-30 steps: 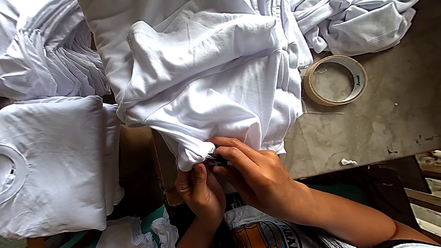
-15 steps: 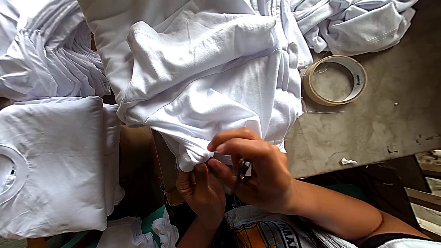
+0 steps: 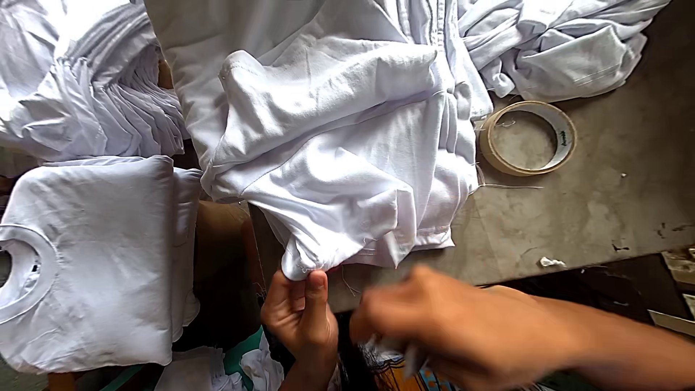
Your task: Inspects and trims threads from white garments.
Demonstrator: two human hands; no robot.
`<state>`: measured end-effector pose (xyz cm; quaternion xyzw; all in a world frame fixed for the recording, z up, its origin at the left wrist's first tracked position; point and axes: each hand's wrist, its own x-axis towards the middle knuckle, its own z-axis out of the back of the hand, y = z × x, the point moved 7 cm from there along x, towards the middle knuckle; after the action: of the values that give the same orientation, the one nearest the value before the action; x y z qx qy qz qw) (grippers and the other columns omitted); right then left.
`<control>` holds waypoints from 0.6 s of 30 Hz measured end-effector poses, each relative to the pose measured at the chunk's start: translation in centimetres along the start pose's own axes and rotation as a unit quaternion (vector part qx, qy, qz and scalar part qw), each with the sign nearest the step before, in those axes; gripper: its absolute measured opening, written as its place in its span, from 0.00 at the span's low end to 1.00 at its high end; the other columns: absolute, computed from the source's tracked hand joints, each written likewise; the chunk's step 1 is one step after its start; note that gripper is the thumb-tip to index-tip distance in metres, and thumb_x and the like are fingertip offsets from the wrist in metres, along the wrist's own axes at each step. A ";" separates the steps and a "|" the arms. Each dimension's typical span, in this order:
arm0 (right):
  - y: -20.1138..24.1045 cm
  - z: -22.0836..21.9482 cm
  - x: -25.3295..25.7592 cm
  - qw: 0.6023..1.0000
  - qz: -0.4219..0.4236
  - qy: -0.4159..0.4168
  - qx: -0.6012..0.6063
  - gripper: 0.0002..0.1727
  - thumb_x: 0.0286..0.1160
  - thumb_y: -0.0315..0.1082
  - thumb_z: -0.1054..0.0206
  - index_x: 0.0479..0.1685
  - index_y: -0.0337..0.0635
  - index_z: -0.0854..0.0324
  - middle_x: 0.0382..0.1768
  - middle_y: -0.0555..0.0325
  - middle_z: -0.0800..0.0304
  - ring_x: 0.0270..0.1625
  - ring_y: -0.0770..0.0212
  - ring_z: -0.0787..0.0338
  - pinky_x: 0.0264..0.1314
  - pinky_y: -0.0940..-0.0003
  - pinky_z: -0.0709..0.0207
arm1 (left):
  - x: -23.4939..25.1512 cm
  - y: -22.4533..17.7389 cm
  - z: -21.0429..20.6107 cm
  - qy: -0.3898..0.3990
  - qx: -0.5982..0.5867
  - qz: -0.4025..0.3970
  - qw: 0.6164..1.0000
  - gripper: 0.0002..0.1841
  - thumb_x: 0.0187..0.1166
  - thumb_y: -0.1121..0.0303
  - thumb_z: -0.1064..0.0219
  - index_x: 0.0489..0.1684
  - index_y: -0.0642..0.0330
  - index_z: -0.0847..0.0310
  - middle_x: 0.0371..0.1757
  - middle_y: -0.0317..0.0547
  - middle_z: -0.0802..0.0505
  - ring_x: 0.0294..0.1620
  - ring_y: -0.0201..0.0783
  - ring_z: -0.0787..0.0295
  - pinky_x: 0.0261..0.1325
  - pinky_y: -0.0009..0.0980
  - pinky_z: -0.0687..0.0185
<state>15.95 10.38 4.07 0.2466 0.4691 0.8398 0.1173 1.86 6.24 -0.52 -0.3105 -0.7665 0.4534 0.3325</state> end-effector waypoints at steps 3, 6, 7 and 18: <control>1.3 4.2 1.1 0.975 -0.012 -0.007 -0.223 0.16 0.77 0.32 0.40 0.61 0.50 0.17 0.55 0.57 0.08 0.31 0.66 0.11 0.24 0.71 0.20 | 1.0 -4.3 0.4 0.069 0.187 -0.136 0.970 0.05 0.84 0.60 0.33 0.45 0.42 0.11 0.49 0.18 0.09 0.52 0.17 0.12 0.54 0.15 0.16; 2.1 13.9 1.6 0.855 -0.074 -0.293 -0.422 0.14 0.92 0.32 0.46 0.59 0.32 0.19 0.44 0.39 0.12 0.46 0.55 0.13 0.49 0.60 0.23 | 0.3 -7.0 1.0 0.115 0.220 -0.186 0.951 0.07 0.88 0.59 0.37 0.47 0.44 0.14 0.50 0.18 0.09 0.54 0.18 0.12 0.57 0.16 0.17; 2.1 15.1 1.0 0.827 -0.093 -0.335 -0.441 0.17 0.92 0.35 0.48 0.55 0.28 0.21 0.43 0.37 0.14 0.47 0.54 0.13 0.51 0.57 0.24 | -0.1 -7.3 1.2 0.122 0.218 -0.190 0.949 0.06 0.88 0.60 0.37 0.48 0.46 0.15 0.51 0.19 0.09 0.55 0.20 0.12 0.57 0.16 0.16; -3.3 2.4 -0.4 0.932 -0.014 -0.225 -0.284 0.06 0.80 0.39 0.39 0.44 0.49 0.20 0.55 0.50 0.15 0.25 0.68 0.23 0.20 0.78 0.33 | 3.5 -1.9 -2.9 0.184 0.445 -0.216 0.849 0.28 0.66 0.64 0.26 0.66 0.70 0.17 0.65 0.63 0.12 0.73 0.58 0.21 0.75 0.49 0.28</control>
<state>17.44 13.74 2.20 0.3787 0.1760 0.8588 0.2968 1.84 9.63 3.03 -0.0338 -0.4547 0.5974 0.6597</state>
